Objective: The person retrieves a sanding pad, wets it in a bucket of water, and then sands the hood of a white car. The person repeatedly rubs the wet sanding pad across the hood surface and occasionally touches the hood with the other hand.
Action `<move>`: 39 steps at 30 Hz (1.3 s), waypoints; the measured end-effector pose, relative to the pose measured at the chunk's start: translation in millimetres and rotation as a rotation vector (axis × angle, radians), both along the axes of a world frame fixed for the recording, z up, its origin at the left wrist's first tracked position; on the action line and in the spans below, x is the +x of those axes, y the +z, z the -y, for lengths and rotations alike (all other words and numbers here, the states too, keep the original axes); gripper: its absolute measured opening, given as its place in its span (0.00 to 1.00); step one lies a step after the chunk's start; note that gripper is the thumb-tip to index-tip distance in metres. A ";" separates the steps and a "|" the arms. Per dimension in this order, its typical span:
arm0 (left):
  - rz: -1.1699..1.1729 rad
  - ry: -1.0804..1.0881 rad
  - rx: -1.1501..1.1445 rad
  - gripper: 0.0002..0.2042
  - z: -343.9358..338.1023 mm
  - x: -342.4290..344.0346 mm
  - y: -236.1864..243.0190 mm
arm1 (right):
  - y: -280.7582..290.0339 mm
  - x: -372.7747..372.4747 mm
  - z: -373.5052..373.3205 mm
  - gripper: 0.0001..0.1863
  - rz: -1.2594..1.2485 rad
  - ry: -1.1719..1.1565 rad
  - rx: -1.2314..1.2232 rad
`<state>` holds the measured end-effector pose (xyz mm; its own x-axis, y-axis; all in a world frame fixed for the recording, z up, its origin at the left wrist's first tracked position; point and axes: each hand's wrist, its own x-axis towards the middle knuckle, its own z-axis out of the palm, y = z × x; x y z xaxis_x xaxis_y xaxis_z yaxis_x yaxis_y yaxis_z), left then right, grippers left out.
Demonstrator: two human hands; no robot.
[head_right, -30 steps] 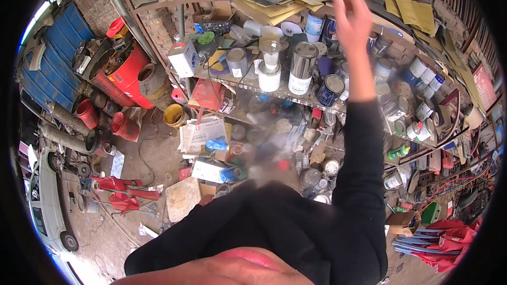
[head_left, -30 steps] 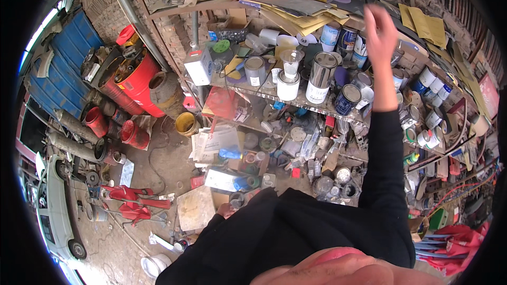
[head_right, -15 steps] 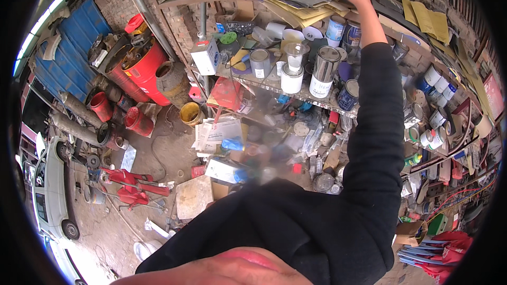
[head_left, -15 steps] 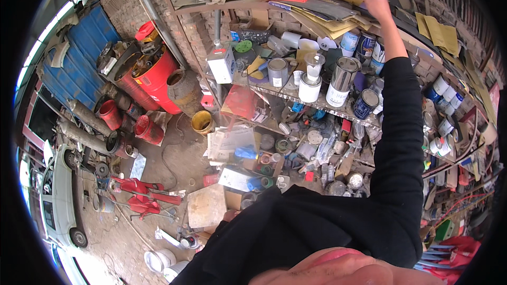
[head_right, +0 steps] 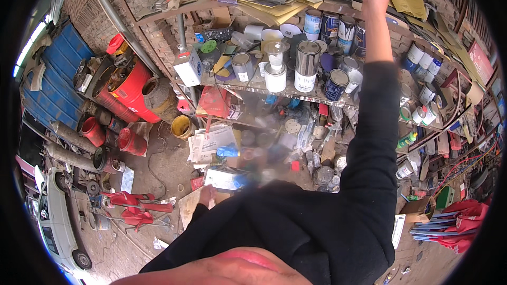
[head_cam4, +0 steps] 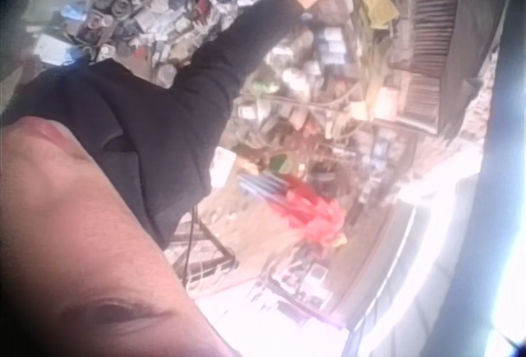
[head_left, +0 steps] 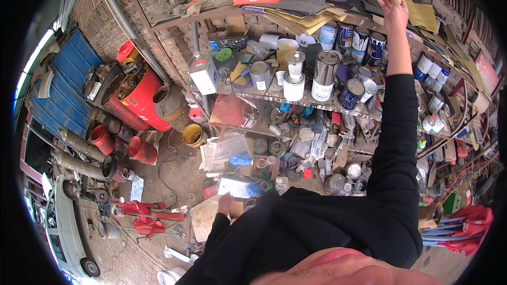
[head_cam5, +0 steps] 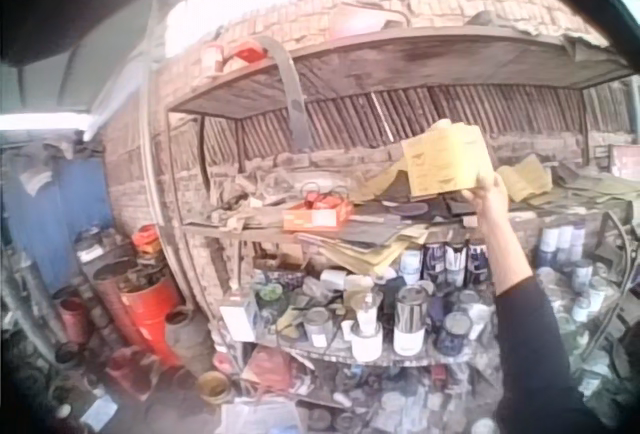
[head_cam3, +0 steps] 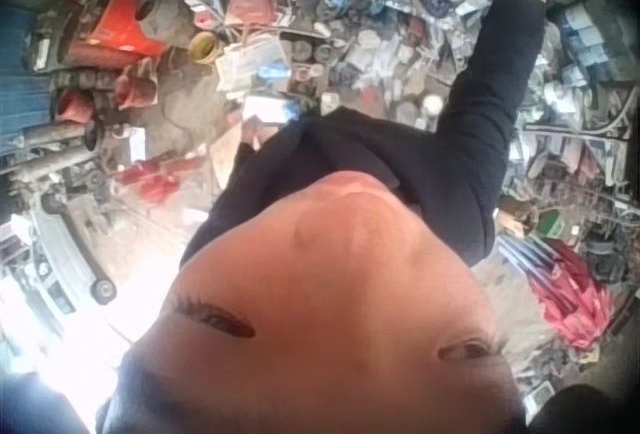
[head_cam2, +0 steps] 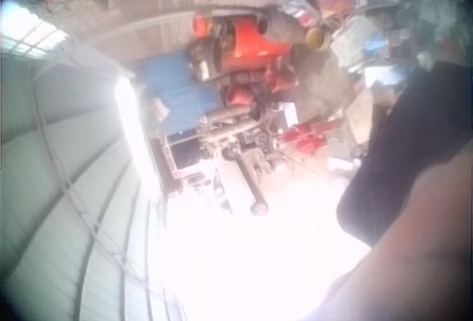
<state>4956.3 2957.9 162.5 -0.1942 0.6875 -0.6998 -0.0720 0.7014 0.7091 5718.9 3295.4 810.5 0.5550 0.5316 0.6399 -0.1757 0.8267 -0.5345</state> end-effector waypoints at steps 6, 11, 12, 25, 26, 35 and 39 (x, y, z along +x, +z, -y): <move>0.376 -0.282 0.732 0.31 -88.9 77.6 252.3 | -24.6 -114.1 111.2 0.14 0.353 -0.369 0.224; 1.043 -0.447 0.800 0.55 -92.7 151.3 423.8 | -118.5 -241.3 157.5 0.07 1.079 -0.422 0.356; 1.101 -0.427 0.846 0.54 -92.4 158.0 435.1 | -140.4 -262.3 159.3 0.09 1.236 -0.316 0.496; 0.483 0.069 0.807 0.16 -41.6 116.3 364.7 | -283.9 -332.1 185.6 0.11 1.414 0.139 0.584; 0.495 0.113 0.840 0.15 -41.0 113.7 357.3 | -290.0 -334.7 185.1 0.12 1.395 0.110 0.577; 0.902 0.248 0.877 0.20 -31.6 87.9 291.1 | -317.8 -355.3 194.3 0.16 1.196 0.075 0.524; 1.094 0.082 0.964 0.21 -32.0 87.7 274.4 | -308.7 -358.1 202.0 0.17 1.199 0.124 0.537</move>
<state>5044.0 2989.9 436.9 0.0603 0.9790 0.1948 -0.8882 -0.0364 0.4580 5360.8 3093.4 501.7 -0.5341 0.0645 0.8429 0.0841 0.9962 -0.0230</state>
